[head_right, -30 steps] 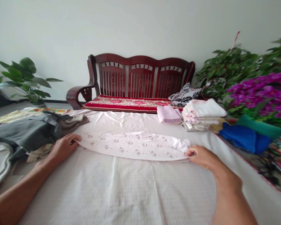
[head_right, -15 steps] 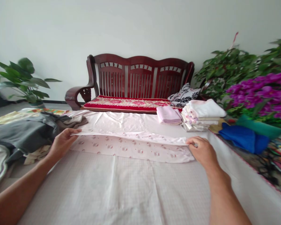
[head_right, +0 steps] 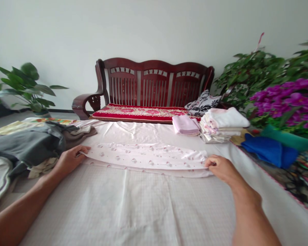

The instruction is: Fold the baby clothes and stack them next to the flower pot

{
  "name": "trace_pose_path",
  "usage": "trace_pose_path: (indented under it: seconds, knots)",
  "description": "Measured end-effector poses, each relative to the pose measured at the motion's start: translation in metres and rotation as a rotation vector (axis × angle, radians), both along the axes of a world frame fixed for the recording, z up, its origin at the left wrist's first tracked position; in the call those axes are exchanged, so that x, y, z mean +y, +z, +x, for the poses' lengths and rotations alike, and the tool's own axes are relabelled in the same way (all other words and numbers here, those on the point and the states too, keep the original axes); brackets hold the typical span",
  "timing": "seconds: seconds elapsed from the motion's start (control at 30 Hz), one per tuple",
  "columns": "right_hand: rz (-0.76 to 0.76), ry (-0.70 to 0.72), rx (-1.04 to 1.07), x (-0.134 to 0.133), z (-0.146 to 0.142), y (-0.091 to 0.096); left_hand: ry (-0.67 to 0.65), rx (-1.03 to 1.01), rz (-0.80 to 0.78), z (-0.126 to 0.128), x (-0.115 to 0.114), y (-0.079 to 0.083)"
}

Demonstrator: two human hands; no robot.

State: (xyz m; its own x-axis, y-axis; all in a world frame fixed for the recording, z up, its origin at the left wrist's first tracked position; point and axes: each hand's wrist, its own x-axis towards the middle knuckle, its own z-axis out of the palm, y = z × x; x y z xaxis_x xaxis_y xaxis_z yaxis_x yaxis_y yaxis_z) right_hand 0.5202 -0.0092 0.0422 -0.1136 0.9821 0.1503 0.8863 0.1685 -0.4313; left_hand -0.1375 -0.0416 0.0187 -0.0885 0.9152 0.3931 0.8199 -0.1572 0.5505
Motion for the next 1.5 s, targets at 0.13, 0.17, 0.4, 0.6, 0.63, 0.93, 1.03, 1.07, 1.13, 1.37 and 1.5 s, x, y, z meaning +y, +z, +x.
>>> trace_pose_path:
  seconds: [0.13, 0.17, 0.4, 0.6, 0.63, 0.93, 1.03, 1.07, 1.13, 1.37, 1.5]
  knots:
    - [-0.029, 0.037, -0.003, 0.0, -0.001, 0.002, -0.024, 0.033, -0.02, -0.001, -0.003, 0.0]
    - [-0.03, 0.045, -0.009, 0.0, -0.002, 0.003, -0.022, 0.045, -0.022, -0.001, -0.004, 0.001]
    - [-0.066, 0.084, -0.062, -0.003, -0.008, 0.012, -0.011, 0.145, -0.016, -0.003, -0.008, 0.006]
    - [-0.114, 0.1, -0.073, -0.006, -0.006, 0.014, -0.023, 0.264, -0.054, -0.004, -0.015, 0.009]
    - [-0.114, 0.09, -0.066, -0.006, -0.006, 0.016, -0.005, 0.282, -0.04, -0.002, -0.018, 0.011]
    - [0.312, 0.052, 0.091, -0.006, -0.102, 0.022, -0.329, 0.134, 0.063, 0.108, -0.004, 0.036]
    - [0.31, 0.234, -0.064, -0.006, -0.146, 0.005, -0.494, 0.133, 0.003, 0.161, 0.014, 0.032]
    - [0.286, 0.264, -0.148, -0.006, -0.155, -0.002, -0.532, 0.147, -0.007, 0.175, 0.018, 0.03]
    - [0.233, 0.283, -0.291, -0.006, -0.164, -0.017, -0.603, 0.225, -0.024, 0.195, 0.025, 0.024]
    - [0.181, 0.164, -0.469, -0.008, -0.141, -0.036, -0.677, 0.481, -0.014, 0.186, 0.028, 0.003]
    - [0.188, 0.018, -0.51, -0.005, -0.116, -0.038, -0.626, 0.549, -0.035, 0.158, 0.025, -0.001]
